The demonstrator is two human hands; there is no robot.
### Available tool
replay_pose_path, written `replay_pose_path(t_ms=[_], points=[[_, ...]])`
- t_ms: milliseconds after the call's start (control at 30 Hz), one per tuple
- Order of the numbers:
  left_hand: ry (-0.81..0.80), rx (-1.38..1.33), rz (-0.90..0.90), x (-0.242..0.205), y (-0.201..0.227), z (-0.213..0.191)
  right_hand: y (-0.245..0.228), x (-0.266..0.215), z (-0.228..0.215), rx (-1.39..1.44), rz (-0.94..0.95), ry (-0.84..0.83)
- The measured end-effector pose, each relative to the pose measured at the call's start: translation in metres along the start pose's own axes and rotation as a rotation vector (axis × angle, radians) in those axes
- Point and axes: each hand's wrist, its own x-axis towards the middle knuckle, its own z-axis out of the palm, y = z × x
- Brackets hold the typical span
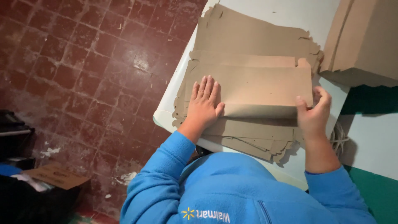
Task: Folding and assembling cardboard shipping boxes from flat sheets.
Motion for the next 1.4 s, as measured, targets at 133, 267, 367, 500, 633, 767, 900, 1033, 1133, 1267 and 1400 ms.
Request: replay_pose_path(t_ms=[133, 267, 367, 500, 633, 767, 900, 1033, 1133, 1267, 1400], points=[[0.017, -0.008, 0.018, -0.003, 0.000, -0.002, -0.073, -0.014, 0.010, -0.126, -0.302, -0.071], [0.025, -0.037, 0.035, 0.001, -0.003, -0.002, -0.126, -0.046, 0.065, -0.049, -0.565, -0.450], [-0.002, 0.011, 0.046, -0.002, -0.004, -0.004, -0.132, -0.065, 0.086, -0.174, -0.572, -0.535], [-0.019, 0.034, 0.067, -0.001, -0.004, -0.010, -0.125, -0.075, 0.086, -0.319, -0.586, -0.576], [-0.060, -0.065, 0.057, 0.001, -0.004, -0.016, -0.117, -0.076, 0.075, -0.298, -0.545, -0.613], [-0.075, 0.020, 0.046, -0.002, -0.004, -0.019, -0.103, -0.075, 0.063, -0.308, -0.552, -0.587], [-0.084, 0.032, 0.036, -0.006, -0.007, -0.029, -0.081, -0.081, 0.041, -0.325, -0.437, -0.564], [-0.092, 0.063, 0.048, -0.018, -0.021, -0.029, -0.051, -0.092, 0.025, -0.343, -0.373, -0.508], [-0.091, 0.017, 0.031, -0.026, -0.033, -0.034, -0.038, -0.089, 0.016, -0.348, -0.282, -0.475], [-0.031, 0.021, 0.016, -0.042, -0.045, -0.033, -0.013, -0.098, 0.007, -0.401, -0.209, -0.452], [-0.024, 0.036, 0.011, -0.053, -0.060, -0.031, -0.006, -0.101, 0.001, -0.428, -0.125, -0.462]])
